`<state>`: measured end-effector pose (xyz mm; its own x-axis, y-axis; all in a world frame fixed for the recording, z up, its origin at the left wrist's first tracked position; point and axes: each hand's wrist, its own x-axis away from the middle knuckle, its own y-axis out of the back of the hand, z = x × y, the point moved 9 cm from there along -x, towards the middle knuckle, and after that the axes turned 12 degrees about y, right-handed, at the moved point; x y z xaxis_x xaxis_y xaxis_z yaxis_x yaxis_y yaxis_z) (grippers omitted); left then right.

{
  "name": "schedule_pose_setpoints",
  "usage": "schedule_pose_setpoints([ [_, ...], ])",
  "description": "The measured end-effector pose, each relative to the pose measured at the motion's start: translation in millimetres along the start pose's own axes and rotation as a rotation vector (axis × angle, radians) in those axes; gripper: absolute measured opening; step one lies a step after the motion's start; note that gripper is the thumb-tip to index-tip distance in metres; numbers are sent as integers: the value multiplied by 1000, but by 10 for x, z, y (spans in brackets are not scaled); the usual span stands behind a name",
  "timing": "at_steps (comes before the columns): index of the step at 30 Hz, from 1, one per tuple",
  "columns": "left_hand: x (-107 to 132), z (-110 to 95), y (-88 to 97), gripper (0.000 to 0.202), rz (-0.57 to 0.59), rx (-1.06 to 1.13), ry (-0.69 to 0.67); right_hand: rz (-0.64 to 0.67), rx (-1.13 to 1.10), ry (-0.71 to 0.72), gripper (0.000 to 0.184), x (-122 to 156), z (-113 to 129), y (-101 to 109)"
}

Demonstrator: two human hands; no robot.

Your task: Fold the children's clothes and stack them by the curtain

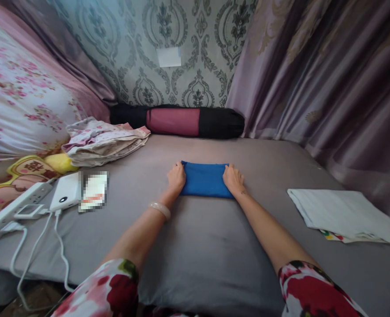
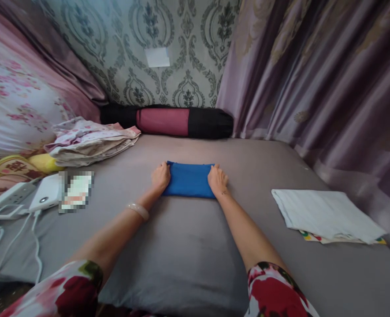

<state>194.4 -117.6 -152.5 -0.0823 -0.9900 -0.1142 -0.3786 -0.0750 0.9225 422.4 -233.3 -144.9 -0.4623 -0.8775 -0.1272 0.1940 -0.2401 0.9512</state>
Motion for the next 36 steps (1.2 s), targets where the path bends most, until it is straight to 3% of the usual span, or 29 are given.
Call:
schedule_pose_setpoints([
  [11, -29, 80, 1, 37, 7, -95, 172, -11, 2, -158, 39, 0, -91, 5],
  [17, -52, 95, 13, 38, 15, -97, 203, -34, -33, -189, 38, 6, -95, -31],
  [23, -49, 142, 94, 45, 60, -44, 218, 63, -68, -158, 42, -2, -120, 12],
  [25, 17, 81, 222, 48, -27, -52, 160, 24, -30, -124, 43, 18, -60, 97],
  [28, 217, -184, 307, 50, -112, -94, -55, -111, 81, 43, 42, 80, 233, 218],
  [32, 522, -587, 62, 54, -4, -172, -389, -64, 149, 462, 47, 216, 813, 24],
  [34, 579, -651, -80, 54, 40, -208, -447, -1, 157, 556, 52, 267, 926, -115],
  [36, 572, -644, -175, 54, 54, -221, -455, 54, 150, 561, 55, 275, 917, -225],
])
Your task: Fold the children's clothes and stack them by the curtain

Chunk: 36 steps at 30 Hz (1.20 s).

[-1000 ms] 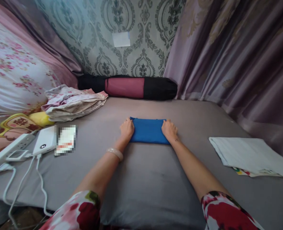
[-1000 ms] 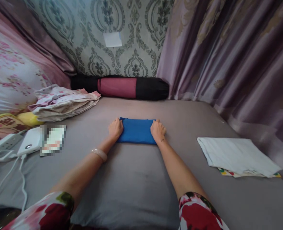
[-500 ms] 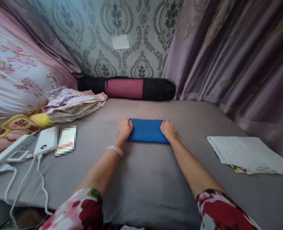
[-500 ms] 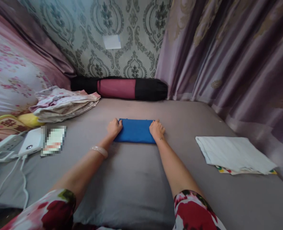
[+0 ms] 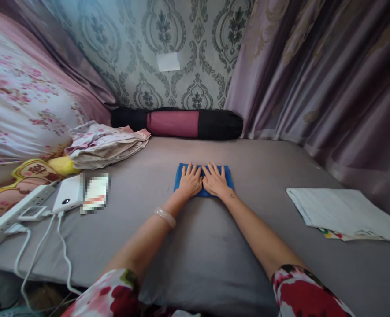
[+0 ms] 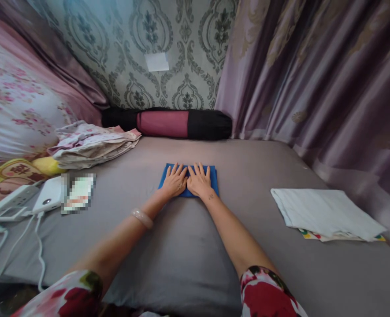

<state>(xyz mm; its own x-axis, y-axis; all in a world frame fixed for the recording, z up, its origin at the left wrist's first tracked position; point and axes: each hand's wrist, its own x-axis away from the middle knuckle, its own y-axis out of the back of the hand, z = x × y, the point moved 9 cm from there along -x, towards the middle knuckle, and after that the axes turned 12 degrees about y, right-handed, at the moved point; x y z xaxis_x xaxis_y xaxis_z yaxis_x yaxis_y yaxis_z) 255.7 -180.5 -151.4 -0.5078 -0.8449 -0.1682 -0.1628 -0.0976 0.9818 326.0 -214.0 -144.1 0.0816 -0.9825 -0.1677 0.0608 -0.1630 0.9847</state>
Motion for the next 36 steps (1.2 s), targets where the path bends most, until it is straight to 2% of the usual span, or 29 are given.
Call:
schedule_pose_setpoints([
  [7, -29, 79, -168, 58, 72, 15, 18, 48, -32, -8, 57, 19, -64, -134],
  [17, -66, 70, -180, 57, 139, 14, 22, 118, -45, -35, 58, -8, -87, -185],
  [22, -127, 81, -99, 51, 68, 34, 26, 122, -43, -32, 57, -41, -94, -179],
  [25, -137, 102, -111, 53, 25, 51, 48, 96, -34, -33, 56, -36, -98, -178],
  [32, -128, 140, -214, 58, 77, 62, 78, 45, -20, -31, 55, 11, -90, -154],
  [36, -105, 174, -86, 64, -19, 66, 129, -46, 27, -67, 57, 32, -115, -83],
])
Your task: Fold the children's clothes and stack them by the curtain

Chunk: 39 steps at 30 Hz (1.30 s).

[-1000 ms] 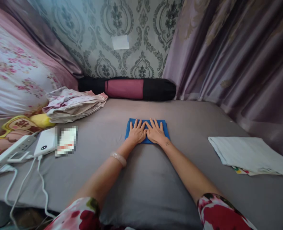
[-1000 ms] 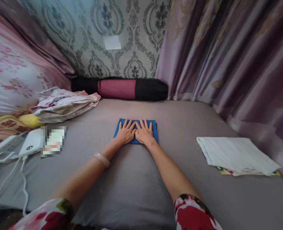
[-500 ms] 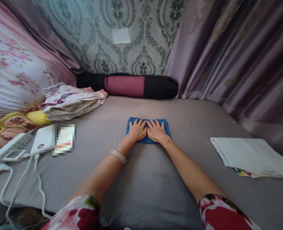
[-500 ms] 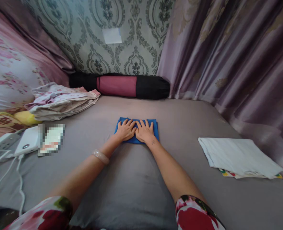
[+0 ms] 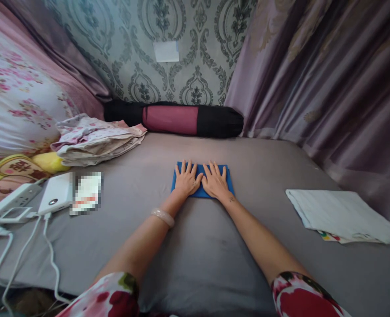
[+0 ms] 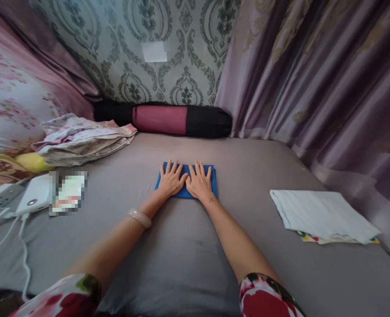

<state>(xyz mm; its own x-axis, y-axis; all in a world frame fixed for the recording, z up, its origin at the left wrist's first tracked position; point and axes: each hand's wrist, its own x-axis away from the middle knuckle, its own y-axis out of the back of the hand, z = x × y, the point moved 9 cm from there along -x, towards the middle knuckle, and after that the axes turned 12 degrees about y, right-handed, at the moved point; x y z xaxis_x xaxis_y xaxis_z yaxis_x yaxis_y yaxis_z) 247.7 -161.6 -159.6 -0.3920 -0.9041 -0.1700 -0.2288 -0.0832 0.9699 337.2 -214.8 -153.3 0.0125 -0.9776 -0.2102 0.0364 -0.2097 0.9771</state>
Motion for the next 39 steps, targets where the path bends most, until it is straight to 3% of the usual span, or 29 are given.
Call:
schedule_pose_setpoints([
  [2, 0, 24, 32, 68, -31, -2, 34, -16, 9, -41, 58, 1, -37, -10],
  [7, -42, 53, -113, 69, 94, -22, 62, 73, -25, -89, 59, -30, -94, -158],
  [11, -54, 60, -132, 69, 112, -26, 65, 65, -26, -84, 59, -40, -100, -160],
  [15, -24, 60, -57, 73, 56, -11, 80, 33, -21, -82, 59, -14, -82, -108],
  [19, -1, 83, 49, 80, -60, -30, 127, -91, 27, -163, 63, 30, -116, 30],
  [22, -15, 122, -15, 86, -6, -52, 173, -108, 24, -284, 70, 61, -206, 36],
  [32, -59, 137, -61, 86, 82, -52, 183, 1, -56, -354, 75, 12, -312, -84],
  [36, -112, 279, -60, 83, 204, 52, 128, 195, -231, -288, 76, 15, -469, -155],
  [39, -109, 397, -25, 77, 190, 71, 9, 250, -303, -173, 74, 84, -535, -156],
])
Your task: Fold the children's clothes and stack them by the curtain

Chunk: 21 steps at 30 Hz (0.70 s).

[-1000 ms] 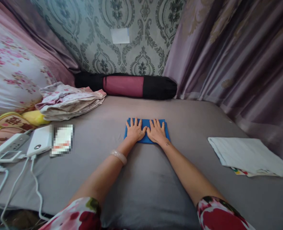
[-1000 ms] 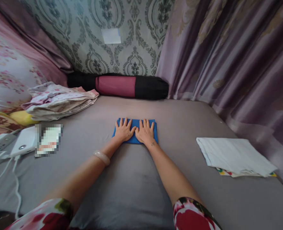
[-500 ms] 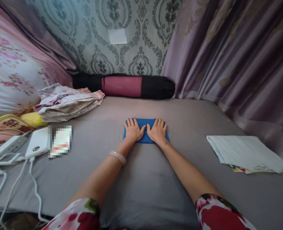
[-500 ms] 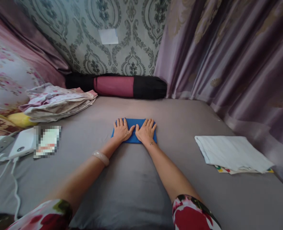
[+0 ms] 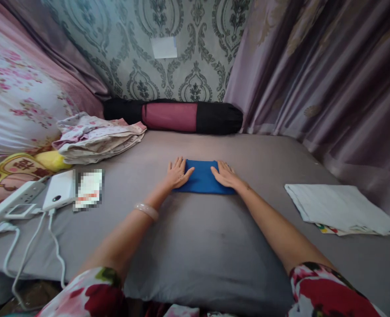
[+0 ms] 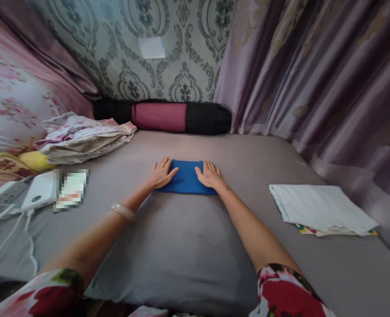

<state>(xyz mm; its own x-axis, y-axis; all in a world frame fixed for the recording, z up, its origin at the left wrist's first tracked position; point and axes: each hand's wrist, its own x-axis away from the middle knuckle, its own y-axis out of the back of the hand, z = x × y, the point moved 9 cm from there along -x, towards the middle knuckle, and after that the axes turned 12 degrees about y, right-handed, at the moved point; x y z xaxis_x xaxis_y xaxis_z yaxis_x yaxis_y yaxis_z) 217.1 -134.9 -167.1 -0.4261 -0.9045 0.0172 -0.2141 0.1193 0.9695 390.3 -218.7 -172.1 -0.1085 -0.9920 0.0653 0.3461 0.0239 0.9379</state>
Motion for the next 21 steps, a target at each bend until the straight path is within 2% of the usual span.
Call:
schedule_pose_setpoints([
  [3, 43, 83, -50, 73, -2, -17, -79, -77, 102, 87, 68, 95, -8, 24],
  [6, 62, 120, -125, 73, 2, -20, -86, -149, 176, 109, 66, 148, 12, -4],
  [13, 32, 123, -129, 72, 21, -52, -85, -122, 194, 102, 66, 122, 14, -13],
  [16, 81, 47, -48, 70, 32, -101, -82, -92, 214, 90, 65, 136, 68, 42],
  [19, 212, -119, 86, 66, -63, -152, -51, -151, 254, 101, 62, 171, 271, 141],
  [21, 340, -296, 116, 62, -126, -165, -82, -197, 269, 134, 60, 199, 464, 152],
])
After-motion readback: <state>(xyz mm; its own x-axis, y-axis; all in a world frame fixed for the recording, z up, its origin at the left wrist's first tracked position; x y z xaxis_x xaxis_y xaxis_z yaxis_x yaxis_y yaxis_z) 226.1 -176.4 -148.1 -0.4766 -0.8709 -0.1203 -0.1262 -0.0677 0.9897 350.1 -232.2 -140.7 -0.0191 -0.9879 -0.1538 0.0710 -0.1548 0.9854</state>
